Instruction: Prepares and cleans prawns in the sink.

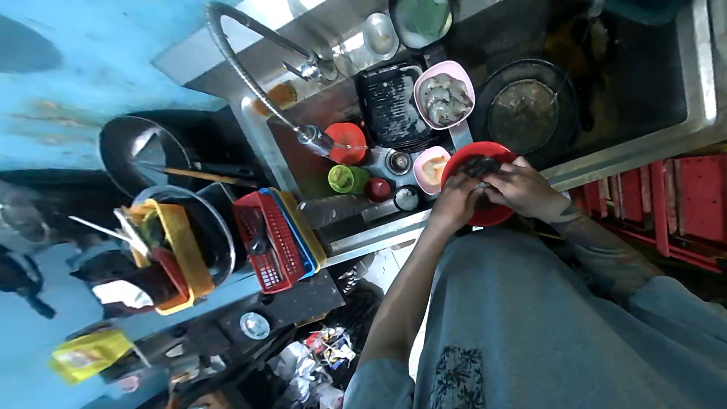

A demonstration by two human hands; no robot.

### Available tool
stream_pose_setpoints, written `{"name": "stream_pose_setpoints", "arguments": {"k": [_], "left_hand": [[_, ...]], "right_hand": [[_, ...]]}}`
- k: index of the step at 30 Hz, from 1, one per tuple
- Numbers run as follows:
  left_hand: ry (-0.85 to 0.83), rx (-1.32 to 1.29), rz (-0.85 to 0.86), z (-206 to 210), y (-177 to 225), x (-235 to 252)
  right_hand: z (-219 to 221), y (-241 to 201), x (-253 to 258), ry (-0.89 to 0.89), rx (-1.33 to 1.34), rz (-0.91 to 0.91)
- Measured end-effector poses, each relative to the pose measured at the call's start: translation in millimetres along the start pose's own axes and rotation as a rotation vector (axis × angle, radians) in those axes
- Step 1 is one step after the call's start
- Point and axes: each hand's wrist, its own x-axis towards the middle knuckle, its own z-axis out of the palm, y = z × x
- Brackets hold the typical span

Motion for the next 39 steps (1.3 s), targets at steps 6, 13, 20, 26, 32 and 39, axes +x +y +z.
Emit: {"name": "stream_pose_setpoints", "arguments": {"k": [6, 13, 20, 26, 32, 39], "left_hand": [[0.068, -0.114, 0.004, 7, -4, -5], [0.131, -0.29, -0.037, 15, -11, -13], [0.159, -0.327, -0.07, 16, -14, -15], [0.159, -0.327, -0.074, 16, -12, -17], [0.151, -0.351, -0.107, 13, -7, -23], [0.106, -0.348, -0.134, 16, -5, -18]], "right_hand": [[1, 3, 4, 0.003, 0.152, 0.082], [4, 8, 6, -0.075, 0.364, 0.188], [0, 8, 8, -0.11, 0.458, 0.203], [4, 12, 11, -0.158, 0.434, 0.184], [-10, 8, 15, -0.224, 0.507, 0.18], [7, 15, 14, -0.105, 0.475, 0.17]]}}
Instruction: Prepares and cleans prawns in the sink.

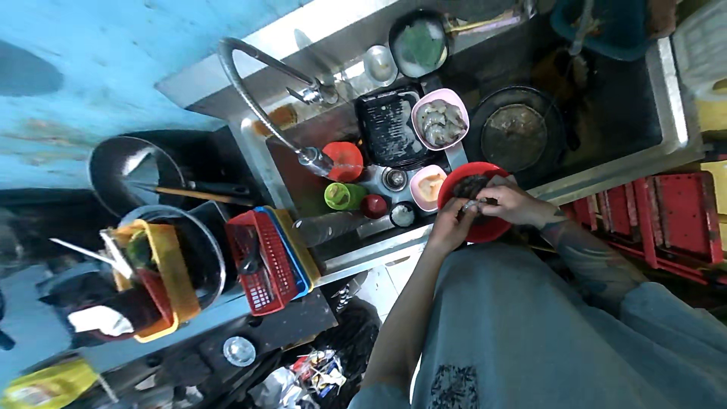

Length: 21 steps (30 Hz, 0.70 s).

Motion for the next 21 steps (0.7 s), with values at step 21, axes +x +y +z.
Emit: {"name": "stream_pose_setpoints", "arguments": {"k": [21], "left_hand": [[0.043, 0.396, -0.114, -21, 14, -3]], "right_hand": [[-16, 6, 1, 0.086, -0.325, -0.223]]}}
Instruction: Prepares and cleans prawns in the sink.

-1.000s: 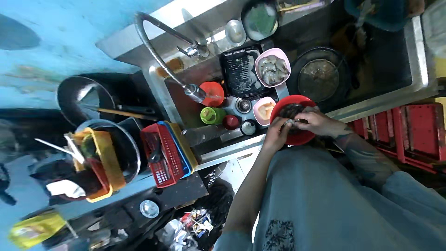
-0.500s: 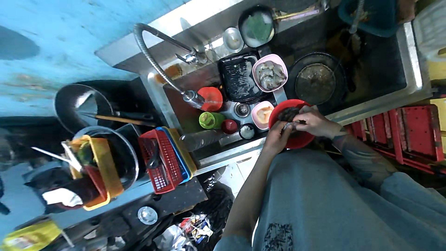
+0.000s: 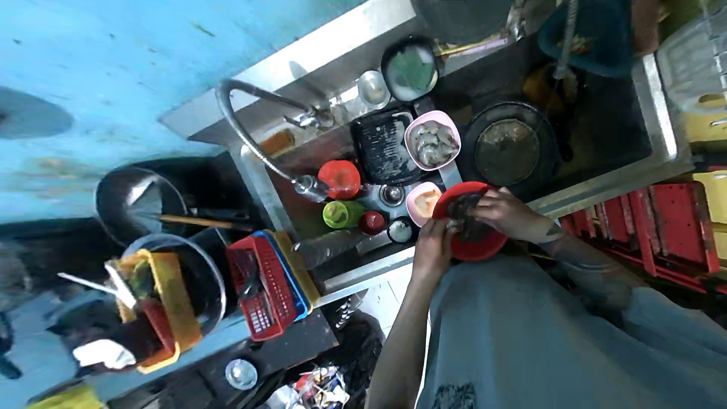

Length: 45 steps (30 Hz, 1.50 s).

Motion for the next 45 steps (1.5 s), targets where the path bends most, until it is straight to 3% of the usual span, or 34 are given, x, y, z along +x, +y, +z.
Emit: {"name": "stream_pose_setpoints", "arguments": {"k": [4, 6, 9, 14, 17, 21, 28, 31, 45], "left_hand": [[0.051, 0.05, -0.017, -5, 21, 8], [0.085, -0.001, 0.029, -13, 41, 21], [0.074, -0.172, 0.114, -18, 76, 61], [0.035, -0.392, 0.19, 15, 122, 170], [-0.013, -0.489, 0.168, 49, 138, 234], [-0.091, -0.546, 0.169, 84, 146, 279], [-0.079, -0.631, 0.208, 109, 149, 296], [-0.065, -0.668, 0.21, 109, 149, 300], [-0.035, -0.701, 0.267, 108, 156, 302]], "right_hand": [[-50, 53, 7, 0.263, 0.555, 0.362], [-62, 104, 16, 0.435, 0.675, 0.601], [-69, 175, 36, 0.51, 0.833, 0.828], [-80, 210, 57, 0.499, 1.085, 0.744], [-83, 220, 44, 0.503, 1.01, 0.686], [-91, 223, 16, 0.518, 0.951, 0.692], [-92, 227, -15, 0.552, 0.929, 0.717], [-93, 226, -14, 0.566, 0.932, 0.779], [-97, 224, -10, 0.678, 0.975, 0.716]]}}
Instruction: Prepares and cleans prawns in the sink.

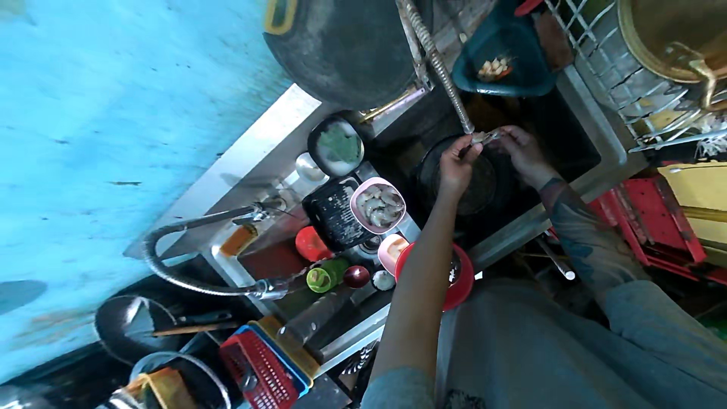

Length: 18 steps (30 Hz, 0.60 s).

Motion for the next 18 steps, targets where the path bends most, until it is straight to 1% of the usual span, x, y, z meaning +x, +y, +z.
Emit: {"name": "stream_pose_setpoints", "arguments": {"k": [5, 11, 18], "left_hand": [[0.023, -0.017, -0.018, -4, 1, 1], [0.023, -0.081, 0.017, -8, -3, -1], [-0.023, -0.149, 0.027, -12, -3, -4]], "right_hand": [[1, -3, 0, -0.001, -0.011, -0.023], [3, -8, 1, 0.003, -0.003, -0.059], [6, -8, 4, 0.004, -0.002, -0.094]]}}
